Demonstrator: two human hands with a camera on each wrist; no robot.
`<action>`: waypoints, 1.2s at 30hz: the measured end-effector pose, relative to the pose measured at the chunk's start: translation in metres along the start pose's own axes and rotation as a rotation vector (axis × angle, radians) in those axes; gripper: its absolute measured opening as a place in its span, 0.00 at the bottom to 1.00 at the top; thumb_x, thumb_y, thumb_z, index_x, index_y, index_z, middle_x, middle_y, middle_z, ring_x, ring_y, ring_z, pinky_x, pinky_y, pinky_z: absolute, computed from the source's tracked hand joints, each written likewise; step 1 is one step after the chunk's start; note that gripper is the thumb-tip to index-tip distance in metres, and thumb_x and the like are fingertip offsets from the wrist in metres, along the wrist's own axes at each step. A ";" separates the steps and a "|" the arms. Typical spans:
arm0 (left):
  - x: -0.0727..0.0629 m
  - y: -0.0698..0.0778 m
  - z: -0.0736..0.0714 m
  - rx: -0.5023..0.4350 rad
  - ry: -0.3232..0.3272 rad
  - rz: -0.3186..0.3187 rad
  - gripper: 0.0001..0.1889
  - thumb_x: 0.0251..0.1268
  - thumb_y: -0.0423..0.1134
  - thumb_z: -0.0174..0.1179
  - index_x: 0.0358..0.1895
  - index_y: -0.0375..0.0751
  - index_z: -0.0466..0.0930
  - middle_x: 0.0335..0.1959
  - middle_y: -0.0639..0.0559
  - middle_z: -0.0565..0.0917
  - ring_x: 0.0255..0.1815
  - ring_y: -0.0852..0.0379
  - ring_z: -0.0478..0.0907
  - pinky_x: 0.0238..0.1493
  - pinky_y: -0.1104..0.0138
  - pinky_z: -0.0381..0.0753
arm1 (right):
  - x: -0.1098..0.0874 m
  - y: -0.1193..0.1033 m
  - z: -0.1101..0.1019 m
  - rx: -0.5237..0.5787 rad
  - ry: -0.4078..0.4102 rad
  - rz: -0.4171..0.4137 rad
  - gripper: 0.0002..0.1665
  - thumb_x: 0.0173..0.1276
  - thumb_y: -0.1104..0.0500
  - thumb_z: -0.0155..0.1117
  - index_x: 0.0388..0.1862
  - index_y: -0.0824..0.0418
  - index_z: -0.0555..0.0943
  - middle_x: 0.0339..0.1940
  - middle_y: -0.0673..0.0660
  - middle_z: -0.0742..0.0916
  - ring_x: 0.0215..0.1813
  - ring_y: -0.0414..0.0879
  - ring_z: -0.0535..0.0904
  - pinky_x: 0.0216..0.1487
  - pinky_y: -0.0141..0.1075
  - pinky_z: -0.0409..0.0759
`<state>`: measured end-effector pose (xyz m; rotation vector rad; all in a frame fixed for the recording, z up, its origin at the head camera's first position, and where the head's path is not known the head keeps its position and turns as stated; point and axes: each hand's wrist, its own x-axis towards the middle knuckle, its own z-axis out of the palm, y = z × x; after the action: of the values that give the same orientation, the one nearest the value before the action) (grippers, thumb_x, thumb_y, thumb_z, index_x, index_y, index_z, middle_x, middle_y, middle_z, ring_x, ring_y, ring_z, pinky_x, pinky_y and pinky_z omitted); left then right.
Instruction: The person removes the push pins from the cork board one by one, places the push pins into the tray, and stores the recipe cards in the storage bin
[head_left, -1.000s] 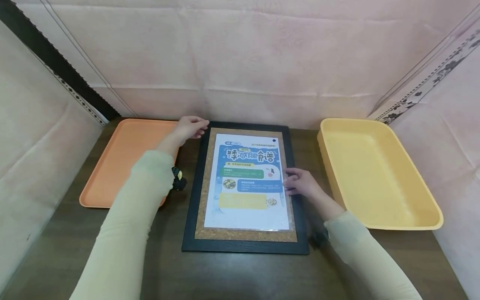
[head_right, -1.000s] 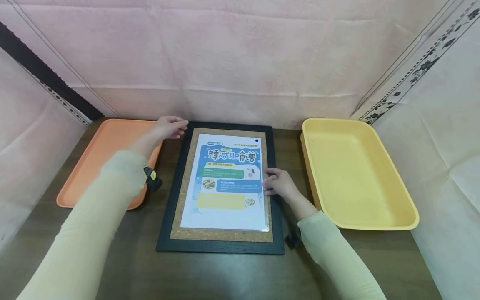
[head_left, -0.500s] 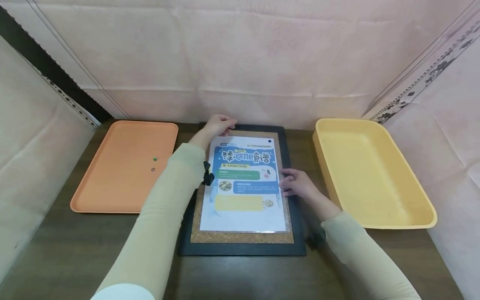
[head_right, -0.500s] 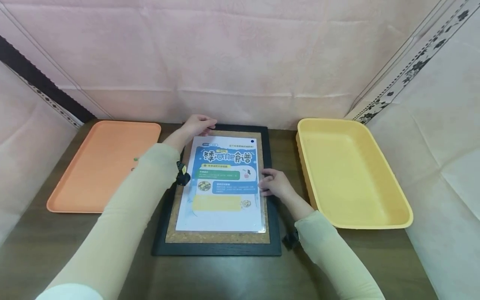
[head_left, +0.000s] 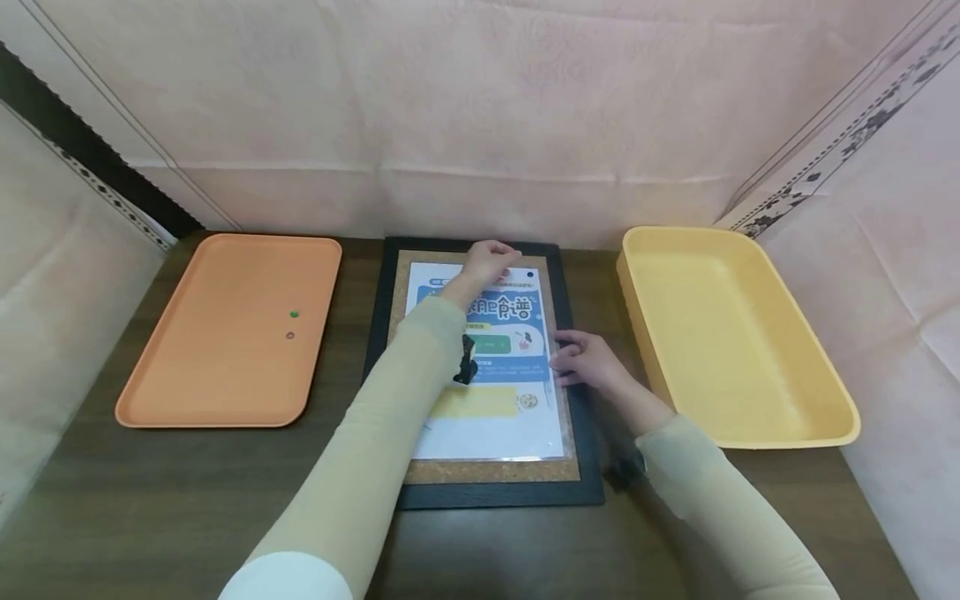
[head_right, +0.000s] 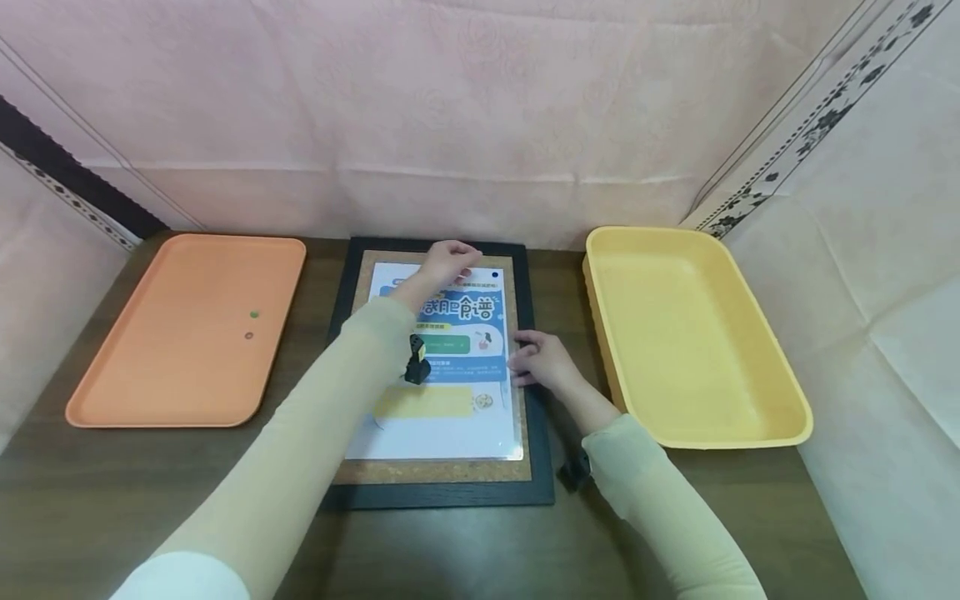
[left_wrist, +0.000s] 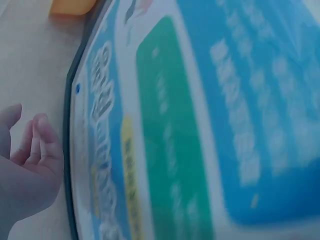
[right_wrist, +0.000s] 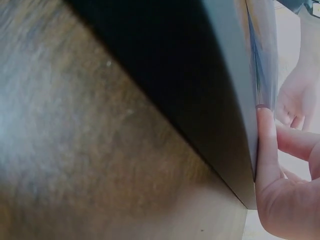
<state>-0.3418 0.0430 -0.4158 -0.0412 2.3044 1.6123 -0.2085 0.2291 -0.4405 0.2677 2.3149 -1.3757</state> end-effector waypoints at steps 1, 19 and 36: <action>0.000 -0.001 0.004 0.008 0.002 0.009 0.20 0.66 0.49 0.55 0.57 0.44 0.73 0.51 0.47 0.79 0.49 0.54 0.78 0.49 0.67 0.77 | 0.000 0.000 0.000 0.002 0.004 0.002 0.36 0.66 0.60 0.61 0.71 0.59 0.61 0.49 0.65 0.84 0.41 0.48 0.85 0.41 0.36 0.83; 0.010 -0.005 0.040 0.460 -0.031 0.127 0.19 0.70 0.45 0.51 0.60 0.46 0.72 0.54 0.50 0.78 0.55 0.53 0.75 0.61 0.60 0.71 | 0.001 -0.001 -0.001 0.000 0.007 -0.011 0.36 0.65 0.61 0.61 0.70 0.59 0.61 0.47 0.65 0.84 0.38 0.46 0.86 0.40 0.36 0.83; 0.014 0.000 0.049 0.641 0.048 0.051 0.14 0.72 0.44 0.48 0.50 0.46 0.80 0.44 0.50 0.82 0.43 0.54 0.78 0.44 0.63 0.77 | 0.002 0.002 0.001 0.008 -0.002 -0.007 0.35 0.65 0.61 0.61 0.70 0.60 0.62 0.46 0.65 0.84 0.37 0.46 0.85 0.39 0.36 0.83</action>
<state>-0.3426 0.0903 -0.4350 0.1304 2.7628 0.8308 -0.2094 0.2289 -0.4436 0.2612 2.3118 -1.3877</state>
